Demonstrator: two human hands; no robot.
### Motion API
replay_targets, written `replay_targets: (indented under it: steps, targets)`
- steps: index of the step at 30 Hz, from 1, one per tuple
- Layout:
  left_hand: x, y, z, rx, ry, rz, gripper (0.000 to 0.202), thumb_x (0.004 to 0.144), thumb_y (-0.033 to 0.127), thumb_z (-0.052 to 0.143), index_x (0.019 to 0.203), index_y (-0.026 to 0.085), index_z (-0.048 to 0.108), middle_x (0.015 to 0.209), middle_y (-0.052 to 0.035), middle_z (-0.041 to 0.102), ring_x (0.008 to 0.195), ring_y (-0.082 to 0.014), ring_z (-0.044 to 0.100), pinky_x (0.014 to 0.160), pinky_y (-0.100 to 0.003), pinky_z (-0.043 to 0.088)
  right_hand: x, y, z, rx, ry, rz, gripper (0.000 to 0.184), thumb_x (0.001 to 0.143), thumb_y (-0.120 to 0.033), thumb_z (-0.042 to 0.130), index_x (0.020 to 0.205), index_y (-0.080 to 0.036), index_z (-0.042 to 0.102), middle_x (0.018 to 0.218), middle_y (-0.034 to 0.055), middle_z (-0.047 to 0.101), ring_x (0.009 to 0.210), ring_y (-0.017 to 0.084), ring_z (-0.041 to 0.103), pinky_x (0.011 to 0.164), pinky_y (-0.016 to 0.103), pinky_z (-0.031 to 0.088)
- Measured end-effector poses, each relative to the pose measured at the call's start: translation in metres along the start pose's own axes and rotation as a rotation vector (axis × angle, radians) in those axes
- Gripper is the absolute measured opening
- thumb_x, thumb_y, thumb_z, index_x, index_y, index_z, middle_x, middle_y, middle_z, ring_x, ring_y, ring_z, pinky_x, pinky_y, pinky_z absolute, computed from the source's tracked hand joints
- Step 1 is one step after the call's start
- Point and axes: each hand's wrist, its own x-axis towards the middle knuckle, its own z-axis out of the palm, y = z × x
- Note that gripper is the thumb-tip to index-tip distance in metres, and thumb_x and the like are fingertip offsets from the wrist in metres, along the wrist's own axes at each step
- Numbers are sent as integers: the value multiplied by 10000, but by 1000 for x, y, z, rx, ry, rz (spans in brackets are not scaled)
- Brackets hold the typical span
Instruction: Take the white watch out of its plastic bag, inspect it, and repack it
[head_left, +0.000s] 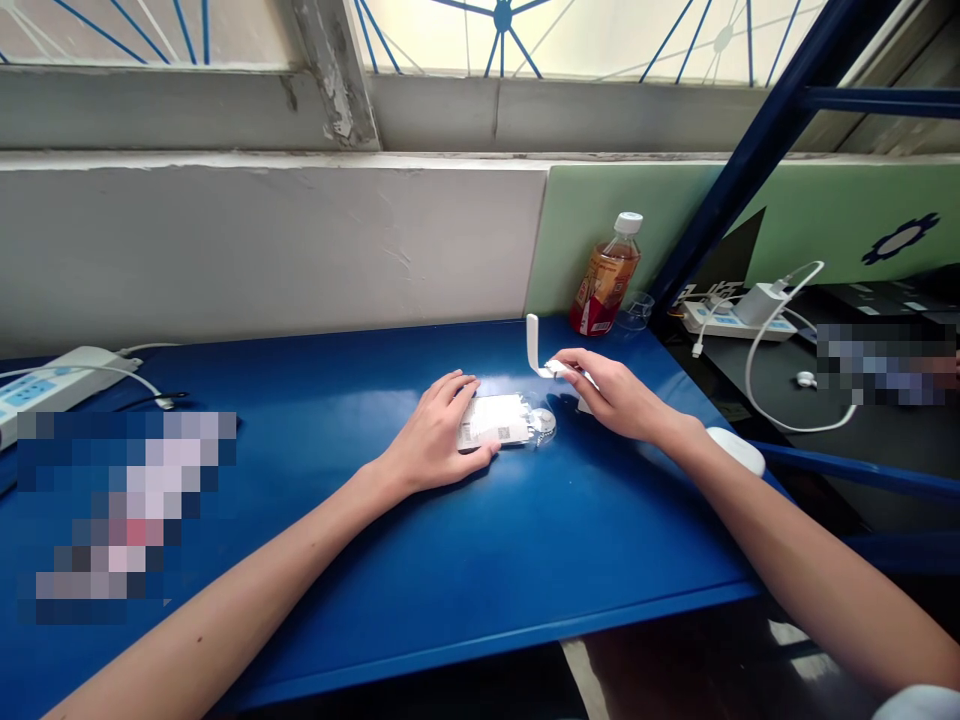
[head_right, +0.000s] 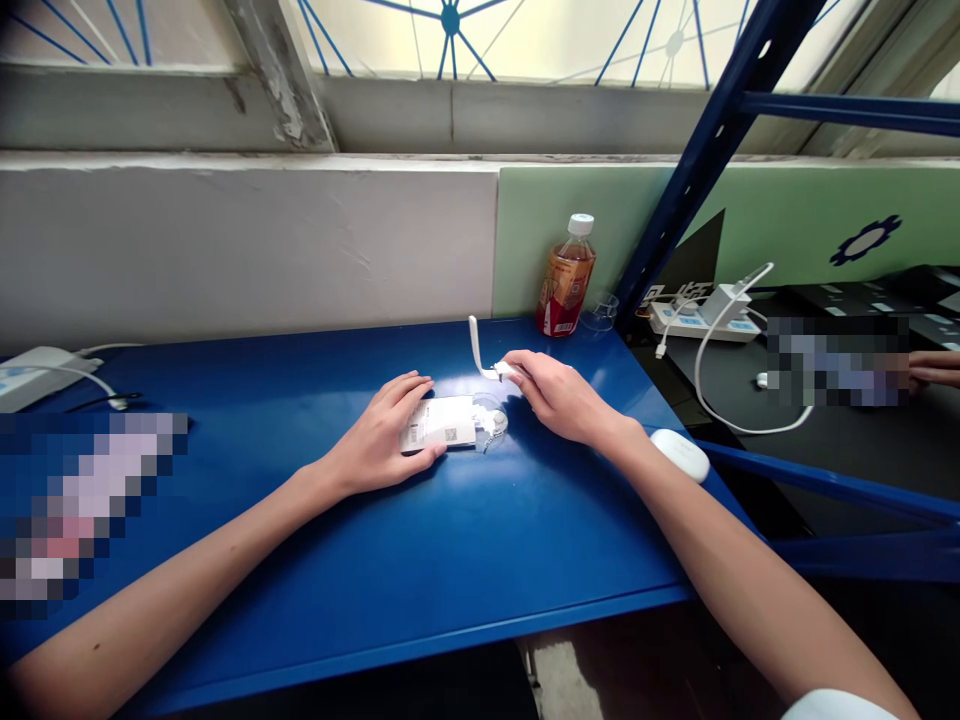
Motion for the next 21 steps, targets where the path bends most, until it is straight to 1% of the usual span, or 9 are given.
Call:
replay_targets:
  steps: [3,5,7,9,10,13,16,19,21]
  targets:
    - [-1,1,-4,-14,126,34,742,830,424,658,1438,101,381,1458,-242,443,1380,-382,418,1105,-542,420,0,3,3,9,87,-32,315,1026,-348,352,1216,-203,557,1144,122,688,999,272,652,848,410,513]
    - [0,3,-11,2,286,155,633,847,320,645,1411,148,414,1424,-214,482,1342,-349,474,1067,-513,465,-1,4,6,1,133,-45,311,1028,-331,353,1191,-194,580,1132,125,697,1002,273,653,859,421,513]
    - [1,9,-20,50,426,349,552,826,246,659,1346,194,483,1327,-171,563,1278,-327,537,1030,-501,495,-1,2,8,-19,158,-55,300,1028,-315,365,1156,-189,605,1088,122,713,964,264,660,836,414,517]
    - [5,17,-29,100,499,461,525,803,246,686,1301,200,525,1249,-149,611,1227,-322,572,990,-488,524,-2,-2,10,-42,162,-92,278,1023,-303,392,1122,-188,624,1039,115,725,917,254,664,803,401,521]
    - [8,22,-32,123,504,485,522,800,258,698,1290,185,535,1235,-156,619,1222,-326,574,984,-485,527,-2,-5,11,-51,158,-127,265,1020,-295,405,1109,-185,629,1016,113,729,893,248,665,789,396,521]
    - [18,37,-32,180,441,464,509,829,310,697,1283,138,546,1275,-189,613,1288,-351,524,1046,-517,475,-4,-14,14,-36,164,-253,246,1013,-250,419,1117,-163,624,1014,125,722,886,237,663,773,380,526]
    - [26,47,-25,203,240,354,433,902,390,621,1237,117,602,1300,-195,617,1359,-390,449,1106,-578,386,-7,-21,16,33,233,-317,223,1000,-204,444,1124,-171,626,1060,126,701,908,214,664,776,353,535]
    - [29,50,-21,149,67,288,284,992,300,477,1145,146,660,1212,-139,684,1317,-337,512,1141,-573,325,-8,-27,17,153,331,-294,159,973,-203,515,1028,-206,664,986,87,710,856,190,668,759,331,535]
    - [28,50,-21,75,2,269,293,1017,259,411,1086,154,675,1111,-112,725,1182,-286,619,1130,-538,341,-9,-30,17,306,371,-194,81,930,-242,612,953,-216,685,882,52,713,754,171,665,703,314,531]
